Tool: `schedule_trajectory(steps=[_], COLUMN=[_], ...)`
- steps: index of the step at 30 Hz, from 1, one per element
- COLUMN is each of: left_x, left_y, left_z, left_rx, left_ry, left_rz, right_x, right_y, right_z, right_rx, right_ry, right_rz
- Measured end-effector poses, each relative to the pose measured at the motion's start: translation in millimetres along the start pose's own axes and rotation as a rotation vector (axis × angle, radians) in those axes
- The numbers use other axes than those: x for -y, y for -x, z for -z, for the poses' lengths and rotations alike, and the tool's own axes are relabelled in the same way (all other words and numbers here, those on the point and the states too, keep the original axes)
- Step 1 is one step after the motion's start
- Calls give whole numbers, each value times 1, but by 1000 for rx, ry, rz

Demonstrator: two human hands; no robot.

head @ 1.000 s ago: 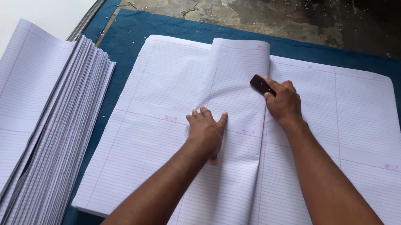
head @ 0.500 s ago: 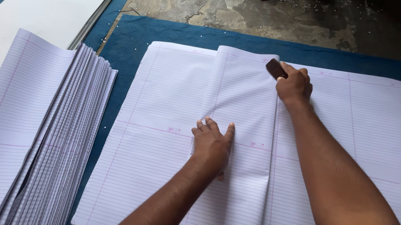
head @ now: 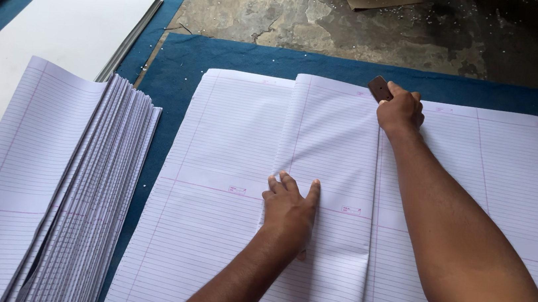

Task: The person folds large lined paper sheets in half and presses the crease with a small wooden block. They repeat this process for multiple sheets, stacking the folded sheets to the left.

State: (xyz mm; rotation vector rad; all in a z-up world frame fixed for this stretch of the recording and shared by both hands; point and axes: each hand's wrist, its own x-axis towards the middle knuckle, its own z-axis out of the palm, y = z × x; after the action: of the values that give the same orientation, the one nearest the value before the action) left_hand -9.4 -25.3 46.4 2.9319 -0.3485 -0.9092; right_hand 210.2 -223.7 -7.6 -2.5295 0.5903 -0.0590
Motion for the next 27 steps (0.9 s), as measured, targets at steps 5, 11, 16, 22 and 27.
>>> schedule_trajectory(steps=[5,11,16,22,27], left_x=[-3,-4,-2,-3,-4], left_y=[0,0,1,-2,-3], left_z=[4,2,-6,-7,-8], left_rx=[4,10,-64,-44,-60], left_ry=[-6,-4,38,-4,-30], left_rz=[17,37,34,59,85], right_x=[-8,-31,-58,-80,-90], right_y=[0,9,26,57,94], right_z=[1,3,7,22,38], right_rx=[3,26,34,130,206], right_ry=[-23,-21,4,-7,49], right_rz=[23,134,312,372,321])
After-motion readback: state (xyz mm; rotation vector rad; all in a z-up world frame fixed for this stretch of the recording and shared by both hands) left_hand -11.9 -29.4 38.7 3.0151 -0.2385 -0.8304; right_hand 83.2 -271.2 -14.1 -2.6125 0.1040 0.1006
